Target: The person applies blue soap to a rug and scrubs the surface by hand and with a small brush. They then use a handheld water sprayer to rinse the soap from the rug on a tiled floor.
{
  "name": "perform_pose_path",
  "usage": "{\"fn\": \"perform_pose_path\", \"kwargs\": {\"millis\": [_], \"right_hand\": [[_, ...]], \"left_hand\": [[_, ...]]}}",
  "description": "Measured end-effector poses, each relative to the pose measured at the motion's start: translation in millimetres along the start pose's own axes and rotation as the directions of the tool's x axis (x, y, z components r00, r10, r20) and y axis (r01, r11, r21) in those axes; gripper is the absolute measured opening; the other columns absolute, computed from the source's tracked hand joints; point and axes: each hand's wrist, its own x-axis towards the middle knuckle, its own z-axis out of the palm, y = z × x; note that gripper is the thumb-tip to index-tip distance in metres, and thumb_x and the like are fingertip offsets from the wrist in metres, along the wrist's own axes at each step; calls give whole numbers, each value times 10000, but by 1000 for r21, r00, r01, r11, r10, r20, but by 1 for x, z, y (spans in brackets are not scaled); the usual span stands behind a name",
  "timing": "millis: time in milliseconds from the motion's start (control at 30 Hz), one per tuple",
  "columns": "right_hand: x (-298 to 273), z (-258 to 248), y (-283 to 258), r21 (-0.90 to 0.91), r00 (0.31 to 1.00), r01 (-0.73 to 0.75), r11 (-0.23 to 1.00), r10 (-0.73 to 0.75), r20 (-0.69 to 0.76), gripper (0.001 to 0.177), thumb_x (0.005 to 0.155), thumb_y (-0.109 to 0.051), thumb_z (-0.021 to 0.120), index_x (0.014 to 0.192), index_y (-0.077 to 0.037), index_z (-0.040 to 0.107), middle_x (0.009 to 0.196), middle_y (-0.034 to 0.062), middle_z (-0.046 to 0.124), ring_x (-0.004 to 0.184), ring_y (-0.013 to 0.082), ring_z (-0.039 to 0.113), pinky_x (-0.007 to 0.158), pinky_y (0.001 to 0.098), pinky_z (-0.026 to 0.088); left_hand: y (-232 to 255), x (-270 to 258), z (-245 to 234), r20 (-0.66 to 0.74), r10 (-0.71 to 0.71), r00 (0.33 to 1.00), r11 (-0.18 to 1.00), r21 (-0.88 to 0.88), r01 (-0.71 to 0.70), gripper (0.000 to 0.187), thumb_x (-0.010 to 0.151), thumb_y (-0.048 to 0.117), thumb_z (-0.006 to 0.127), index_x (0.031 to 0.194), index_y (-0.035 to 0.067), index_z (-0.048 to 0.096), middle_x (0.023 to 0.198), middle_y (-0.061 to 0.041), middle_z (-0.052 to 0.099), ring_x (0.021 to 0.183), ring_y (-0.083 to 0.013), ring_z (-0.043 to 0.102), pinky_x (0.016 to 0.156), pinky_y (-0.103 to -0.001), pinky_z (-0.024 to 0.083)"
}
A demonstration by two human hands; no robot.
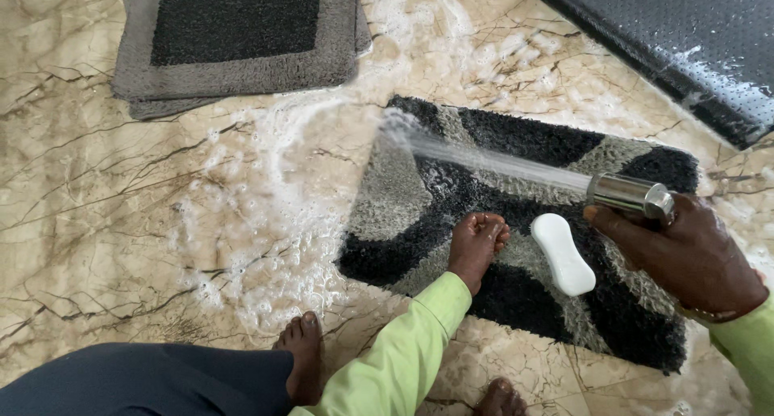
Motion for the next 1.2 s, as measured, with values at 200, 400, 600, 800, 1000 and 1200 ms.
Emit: {"fn": "perform_pose_path", "kwargs": {"millis": [200,400,600,800,1000,1200], "right_hand": [[-4,12,15,-7,967,20,1000,-18,253,440,1009,-457,660,1366,-211,734,614,110,610,458,229,551,431,424,499],[-17,13,-8,-96,935,-130,987,155,319,377,965,-420,697,1184,-126,786,570,125,624,471,194,546,475,369,411],[-16,16,-7,-38,943,62,997,-46,329,380,914,-389,723,1217,-191,839,645,68,643,457,175,557,428,377,479],[-3,30,40,-134,957,147,980,-107,270,337,961,-382,730,1287,-322,796,716,67,679,484,169,597,451,349,527],[-1,34,45,-114,957,30,993,4,291,347,929,-342,793,1231,-174,828,730,106,717,517,184,611,513,392,511],[-4,43,46,116,903,206,972,-234,360,354,895,-362,798,1148,-126,872,719,29,713,554,131,634,496,324,537]], "left_hand": [[-2,-3,3,4,15,1000,999,29,-16,126,1011,124,658,1047,5,640,945,-72,689,809,-107,658,690,-277,547],[-17,-14,15,34,16,999,997,80,-19,143,984,119,629,1081,19,660,917,-82,708,762,-122,666,693,-283,587],[-47,-28,32,104,87,991,982,158,-103,226,1025,151,687,1094,-62,721,939,-139,714,789,-128,641,715,-305,525],[-63,-29,42,66,73,995,993,88,-78,178,970,142,707,1060,-3,655,939,-42,700,832,-105,681,794,-305,571],[-55,-34,43,73,23,997,991,133,-33,201,967,182,722,1065,7,700,944,-67,733,817,-121,683,747,-313,558],[-83,-33,39,272,544,794,525,628,-575,170,960,130,731,1073,4,718,1030,-157,731,944,-263,672,840,-409,548]]}}
